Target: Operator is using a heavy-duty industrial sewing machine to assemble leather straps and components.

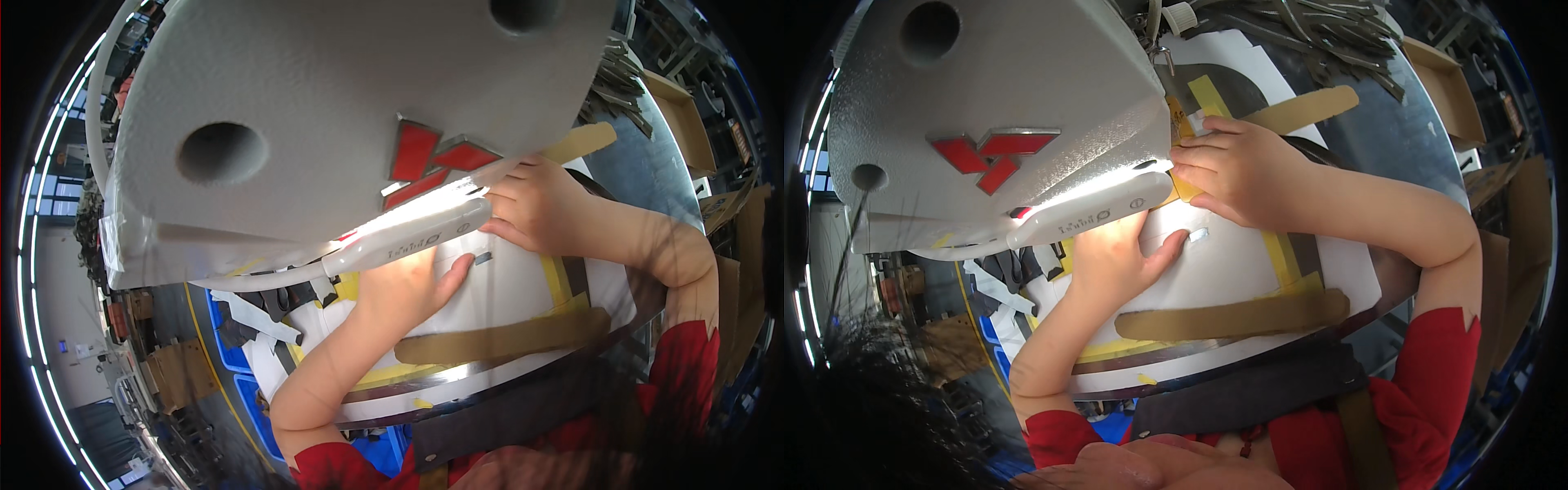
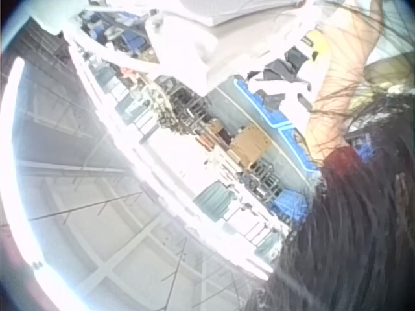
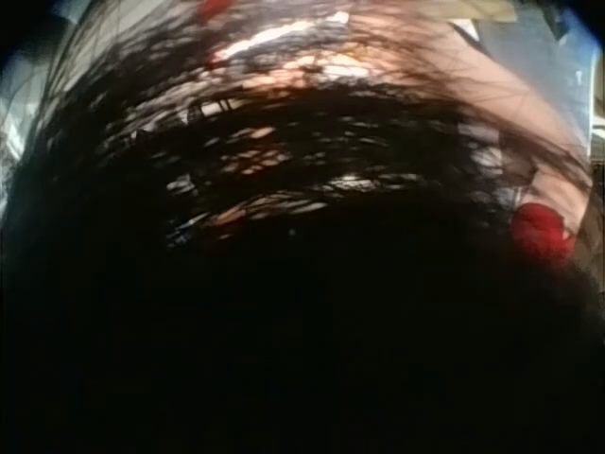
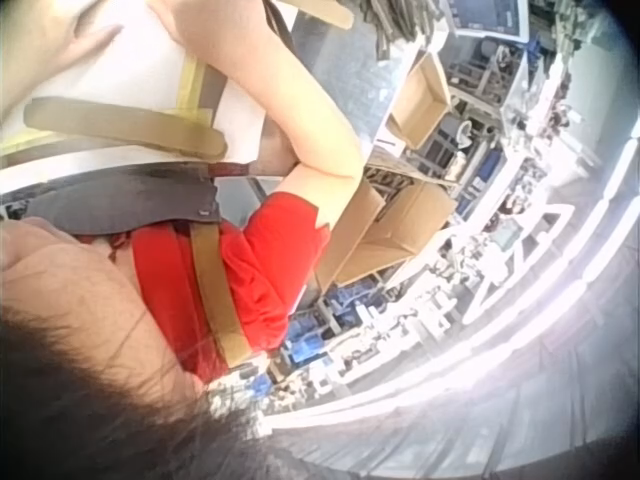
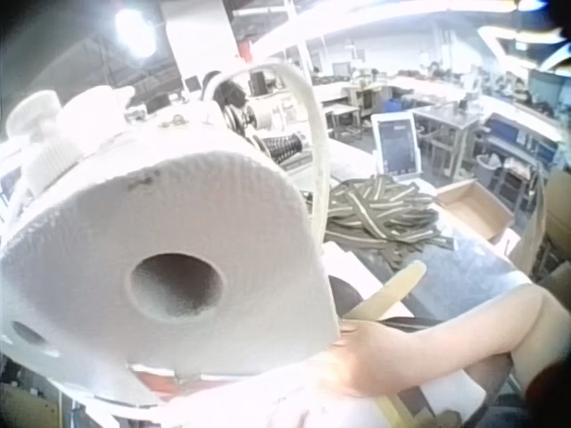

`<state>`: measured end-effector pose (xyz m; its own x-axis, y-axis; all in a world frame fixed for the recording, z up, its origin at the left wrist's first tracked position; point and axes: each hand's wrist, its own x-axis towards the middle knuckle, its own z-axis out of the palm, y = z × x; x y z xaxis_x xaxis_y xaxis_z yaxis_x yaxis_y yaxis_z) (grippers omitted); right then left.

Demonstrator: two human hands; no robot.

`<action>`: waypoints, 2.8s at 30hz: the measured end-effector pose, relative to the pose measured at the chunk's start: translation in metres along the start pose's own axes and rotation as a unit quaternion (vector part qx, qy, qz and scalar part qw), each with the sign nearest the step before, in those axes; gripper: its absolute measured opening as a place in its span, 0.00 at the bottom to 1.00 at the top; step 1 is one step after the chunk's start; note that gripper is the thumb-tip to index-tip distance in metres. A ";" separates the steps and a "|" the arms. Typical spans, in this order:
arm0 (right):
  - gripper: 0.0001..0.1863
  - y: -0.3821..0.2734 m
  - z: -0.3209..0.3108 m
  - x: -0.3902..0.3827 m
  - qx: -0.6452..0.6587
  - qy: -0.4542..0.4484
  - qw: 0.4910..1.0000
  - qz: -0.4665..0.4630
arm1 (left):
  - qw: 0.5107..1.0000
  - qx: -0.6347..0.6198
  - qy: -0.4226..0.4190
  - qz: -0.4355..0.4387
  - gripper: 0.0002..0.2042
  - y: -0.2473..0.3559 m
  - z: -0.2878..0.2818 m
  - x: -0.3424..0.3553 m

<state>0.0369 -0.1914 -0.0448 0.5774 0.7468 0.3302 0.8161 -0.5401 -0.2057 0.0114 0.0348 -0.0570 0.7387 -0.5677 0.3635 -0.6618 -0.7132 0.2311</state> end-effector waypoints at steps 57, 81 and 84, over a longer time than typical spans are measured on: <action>0.10 -0.057 -0.067 -0.008 0.350 -0.021 0.936 0.018 | 0.968 -0.204 0.111 0.100 0.09 0.051 -0.080 -0.036; 0.18 0.039 -0.103 -0.119 -0.128 -0.121 0.819 0.546 | 0.919 -0.253 -0.236 -0.189 0.10 0.025 -0.022 0.006; 0.18 0.025 -0.091 -0.113 -0.199 -0.052 0.872 0.444 | 0.945 -0.225 -0.172 -0.163 0.10 0.027 -0.013 0.000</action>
<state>-0.0097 -0.3248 -0.0031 0.9933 -0.0147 0.1150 -0.0155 -0.9999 0.0054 -0.0080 0.0209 -0.0390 0.8593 -0.5034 -0.0901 -0.3226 -0.6703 0.6684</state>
